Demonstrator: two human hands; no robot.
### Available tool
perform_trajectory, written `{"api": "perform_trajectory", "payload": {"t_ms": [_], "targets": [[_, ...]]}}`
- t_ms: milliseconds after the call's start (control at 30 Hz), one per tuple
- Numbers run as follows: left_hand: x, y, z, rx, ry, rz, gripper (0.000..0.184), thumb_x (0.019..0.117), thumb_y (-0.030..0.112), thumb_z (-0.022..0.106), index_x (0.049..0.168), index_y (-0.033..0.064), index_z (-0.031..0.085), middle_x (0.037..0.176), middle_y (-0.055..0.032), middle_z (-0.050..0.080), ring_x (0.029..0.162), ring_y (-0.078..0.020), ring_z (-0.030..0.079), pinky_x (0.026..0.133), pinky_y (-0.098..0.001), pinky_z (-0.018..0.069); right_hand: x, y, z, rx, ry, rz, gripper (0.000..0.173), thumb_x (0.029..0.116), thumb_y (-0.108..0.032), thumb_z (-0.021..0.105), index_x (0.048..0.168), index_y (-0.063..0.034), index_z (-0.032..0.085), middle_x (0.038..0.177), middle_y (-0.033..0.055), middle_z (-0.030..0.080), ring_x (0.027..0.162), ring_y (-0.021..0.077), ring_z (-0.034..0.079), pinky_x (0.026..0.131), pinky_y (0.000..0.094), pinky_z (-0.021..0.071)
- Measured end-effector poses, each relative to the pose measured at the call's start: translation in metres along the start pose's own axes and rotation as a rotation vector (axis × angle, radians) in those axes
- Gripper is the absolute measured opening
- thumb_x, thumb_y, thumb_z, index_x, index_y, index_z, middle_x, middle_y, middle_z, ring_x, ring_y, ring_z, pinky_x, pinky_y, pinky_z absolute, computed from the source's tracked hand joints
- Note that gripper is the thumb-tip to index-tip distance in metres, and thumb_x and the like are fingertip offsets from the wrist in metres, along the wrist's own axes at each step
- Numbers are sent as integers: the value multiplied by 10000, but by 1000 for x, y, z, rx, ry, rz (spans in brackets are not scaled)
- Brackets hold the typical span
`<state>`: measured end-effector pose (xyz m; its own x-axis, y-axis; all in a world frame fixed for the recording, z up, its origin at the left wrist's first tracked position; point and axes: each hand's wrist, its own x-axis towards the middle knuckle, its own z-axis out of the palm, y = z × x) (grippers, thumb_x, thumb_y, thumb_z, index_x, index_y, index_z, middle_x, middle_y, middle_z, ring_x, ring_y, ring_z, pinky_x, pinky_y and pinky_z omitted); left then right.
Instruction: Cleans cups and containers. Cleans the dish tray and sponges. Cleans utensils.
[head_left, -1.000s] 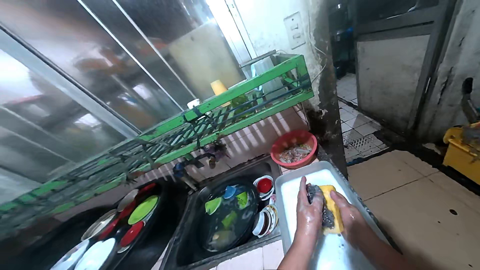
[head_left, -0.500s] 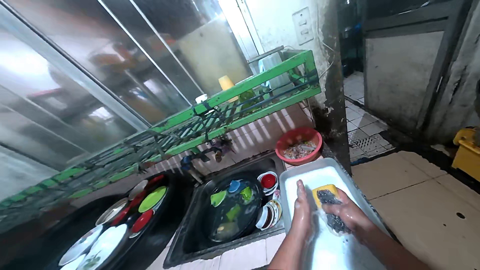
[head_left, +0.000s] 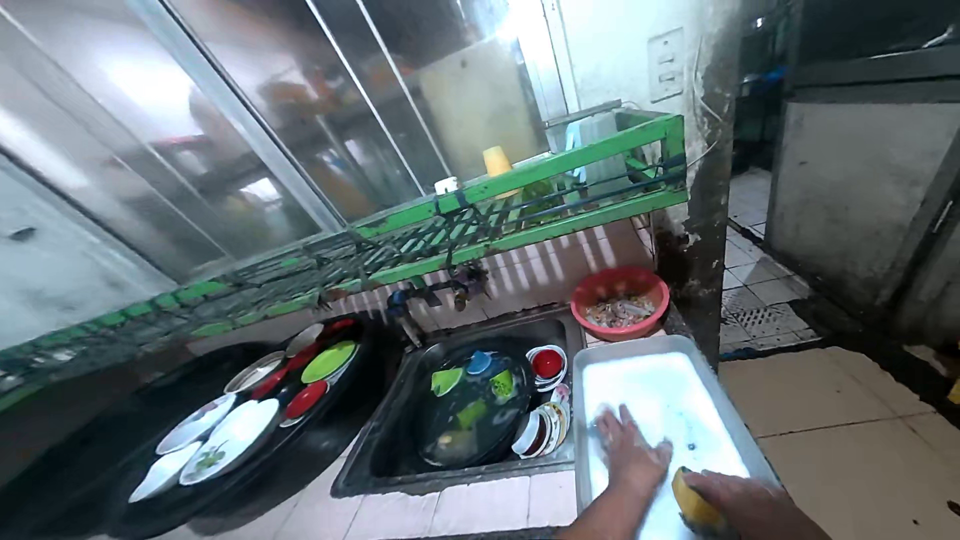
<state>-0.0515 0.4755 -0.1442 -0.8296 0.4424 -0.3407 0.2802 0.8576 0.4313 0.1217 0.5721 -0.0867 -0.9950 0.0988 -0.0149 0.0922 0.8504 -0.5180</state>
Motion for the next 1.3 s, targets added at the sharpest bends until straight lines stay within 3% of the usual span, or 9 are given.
{"api": "perform_trajectory", "payload": {"t_ms": [233,500,633,733,833,967,1033,1133,1300], "targets": [[-94,-11,-32,-232,-147,-164,963,983,430,651,1593,-94,122,1623,-400,111,1492,-541,232,1201,-578,285,-3,-2,-5,237,125,159,624,910,-147,697,1488,-33,491,1264,268,667,1121,460,673,946,649,517],[-17,26,9,65,-52,-140,897,1013,484,538,1656,94,49,1668,-315,106,1501,-528,235,1148,-676,309,-3,10,9,359,354,146,597,944,-241,691,1453,11,507,1291,240,664,1157,385,679,994,576,529],[-15,44,25,150,-105,-63,1020,926,260,703,1661,144,4,1678,-292,-107,1467,-581,253,1101,-634,399,-2,13,8,419,356,150,612,922,-175,699,1451,48,488,1314,255,643,1184,382,662,1025,559,516],[-25,49,31,141,-121,12,1169,822,364,815,1658,113,38,1677,-273,-151,1477,-558,248,1128,-602,374,-7,9,2,492,343,199,667,886,-164,734,1460,52,472,1309,272,637,1186,395,653,1030,576,503],[-38,55,32,33,-178,20,1155,853,346,790,1642,45,2,1690,-278,-20,1524,-507,191,1187,-597,298,-8,5,-1,513,329,219,702,883,-199,755,1465,62,461,1341,284,613,1223,403,629,1054,585,482],[-39,47,29,33,-266,41,1082,899,291,724,1631,32,-30,1493,-282,484,1268,-422,589,1024,-569,495,-8,3,-2,459,290,243,698,893,-215,746,1483,26,460,1327,261,631,1207,398,640,1038,589,492],[-43,42,17,87,-340,58,860,973,252,656,1629,35,144,1564,-253,421,1306,-425,559,1049,-594,460,-6,0,-4,378,214,259,690,896,-202,734,1497,-1,461,1316,267,637,1192,433,641,1009,628,492],[-27,24,20,31,-205,75,895,962,246,670,1663,188,117,1723,-163,3,1490,-402,360,1090,-587,454,0,-6,-5,164,-7,302,679,929,-225,699,1537,-78,436,1269,260,667,1143,472,656,945,679,499],[-6,6,4,188,-100,22,742,1018,301,551,1641,94,206,1687,-203,203,1496,-374,359,1179,-530,370,8,-6,5,-94,-203,201,470,994,-215,605,1442,-85,544,1239,250,676,1152,466,650,922,662,520]]}}
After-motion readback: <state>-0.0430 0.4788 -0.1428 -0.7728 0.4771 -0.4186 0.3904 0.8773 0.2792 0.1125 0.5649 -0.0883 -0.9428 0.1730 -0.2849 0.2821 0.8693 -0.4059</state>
